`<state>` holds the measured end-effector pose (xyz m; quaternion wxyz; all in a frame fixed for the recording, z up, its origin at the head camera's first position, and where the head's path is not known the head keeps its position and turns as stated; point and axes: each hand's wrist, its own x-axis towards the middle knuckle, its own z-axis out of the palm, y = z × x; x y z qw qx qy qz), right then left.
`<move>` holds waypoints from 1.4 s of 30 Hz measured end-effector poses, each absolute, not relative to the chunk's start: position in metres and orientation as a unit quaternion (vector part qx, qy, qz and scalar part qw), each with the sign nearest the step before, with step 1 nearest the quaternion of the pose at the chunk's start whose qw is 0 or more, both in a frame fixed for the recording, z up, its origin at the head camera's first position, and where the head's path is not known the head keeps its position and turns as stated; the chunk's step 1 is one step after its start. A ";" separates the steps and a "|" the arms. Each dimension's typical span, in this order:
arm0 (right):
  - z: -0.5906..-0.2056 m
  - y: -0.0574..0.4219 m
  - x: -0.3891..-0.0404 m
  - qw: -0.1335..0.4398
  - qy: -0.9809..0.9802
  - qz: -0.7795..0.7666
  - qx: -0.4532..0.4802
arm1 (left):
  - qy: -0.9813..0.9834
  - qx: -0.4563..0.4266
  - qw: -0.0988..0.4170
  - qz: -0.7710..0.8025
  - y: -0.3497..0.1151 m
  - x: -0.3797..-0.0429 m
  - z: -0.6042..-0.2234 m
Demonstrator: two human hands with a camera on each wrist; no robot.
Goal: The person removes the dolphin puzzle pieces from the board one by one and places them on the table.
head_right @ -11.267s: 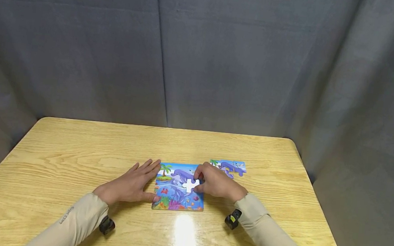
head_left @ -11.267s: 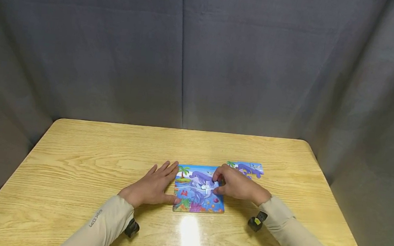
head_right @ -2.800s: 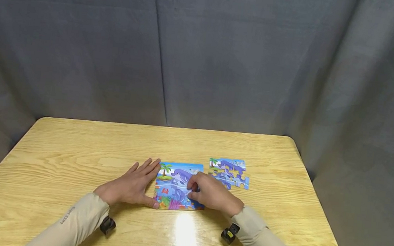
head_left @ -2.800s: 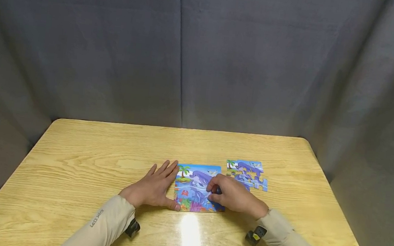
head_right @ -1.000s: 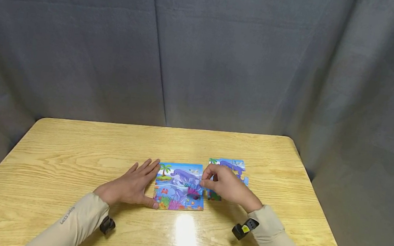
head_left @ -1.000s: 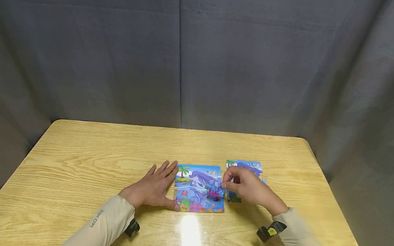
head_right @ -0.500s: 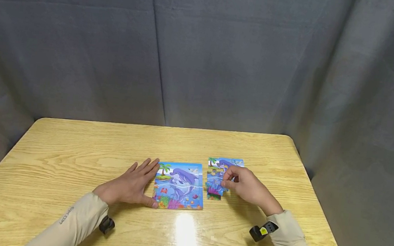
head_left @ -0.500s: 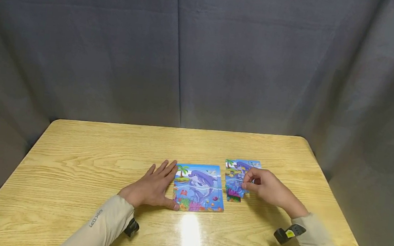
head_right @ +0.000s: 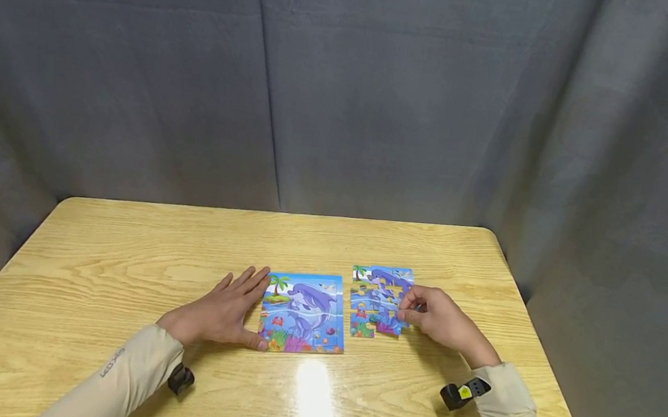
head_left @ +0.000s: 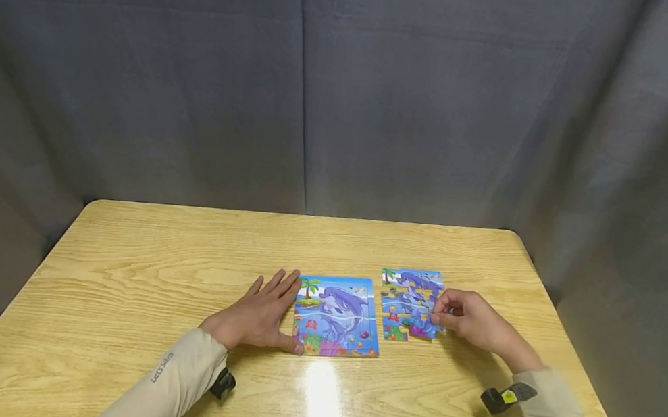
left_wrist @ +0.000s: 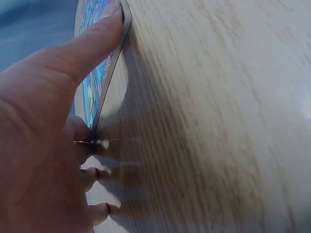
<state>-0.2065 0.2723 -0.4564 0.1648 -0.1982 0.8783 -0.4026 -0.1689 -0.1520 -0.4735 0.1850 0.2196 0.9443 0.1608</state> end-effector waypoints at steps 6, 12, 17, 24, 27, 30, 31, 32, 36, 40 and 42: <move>-0.461 0.276 -0.209 0.177 0.877 -0.401 -0.195 | 0.944 0.221 0.186 0.161 -0.152 -0.170 -0.473; -0.466 0.276 -0.211 0.159 0.890 -0.378 -0.198 | 0.944 0.220 0.186 0.160 -0.152 -0.172 -0.471; -0.466 0.273 -0.211 0.152 0.896 -0.367 -0.198 | 0.944 0.219 0.187 0.160 -0.152 -0.172 -0.471; -0.470 0.271 -0.212 0.132 0.901 -0.365 -0.196 | 0.943 0.220 0.189 0.165 -0.151 -0.172 -0.471; -0.469 0.269 -0.212 0.126 0.903 -0.362 -0.192 | 0.943 0.220 0.190 0.165 -0.151 -0.171 -0.471; -0.468 0.263 -0.212 0.125 0.903 -0.360 -0.195 | 0.943 0.220 0.190 0.163 -0.151 -0.171 -0.471; -0.468 0.261 -0.211 0.128 0.903 -0.360 -0.198 | 0.943 0.220 0.190 0.164 -0.151 -0.171 -0.471; -0.468 0.258 -0.211 0.130 0.902 -0.360 -0.200 | 0.943 0.220 0.190 0.164 -0.151 -0.171 -0.471; -0.467 0.246 -0.211 0.143 0.897 -0.360 -0.214 | 0.942 0.220 0.190 0.167 -0.152 -0.169 -0.471; -0.467 0.231 -0.212 0.148 0.889 -0.362 -0.238 | 0.942 0.220 0.188 0.168 -0.152 -0.168 -0.471; -0.468 0.223 -0.212 0.151 0.882 -0.366 -0.254 | 0.942 0.221 0.187 0.167 -0.152 -0.168 -0.472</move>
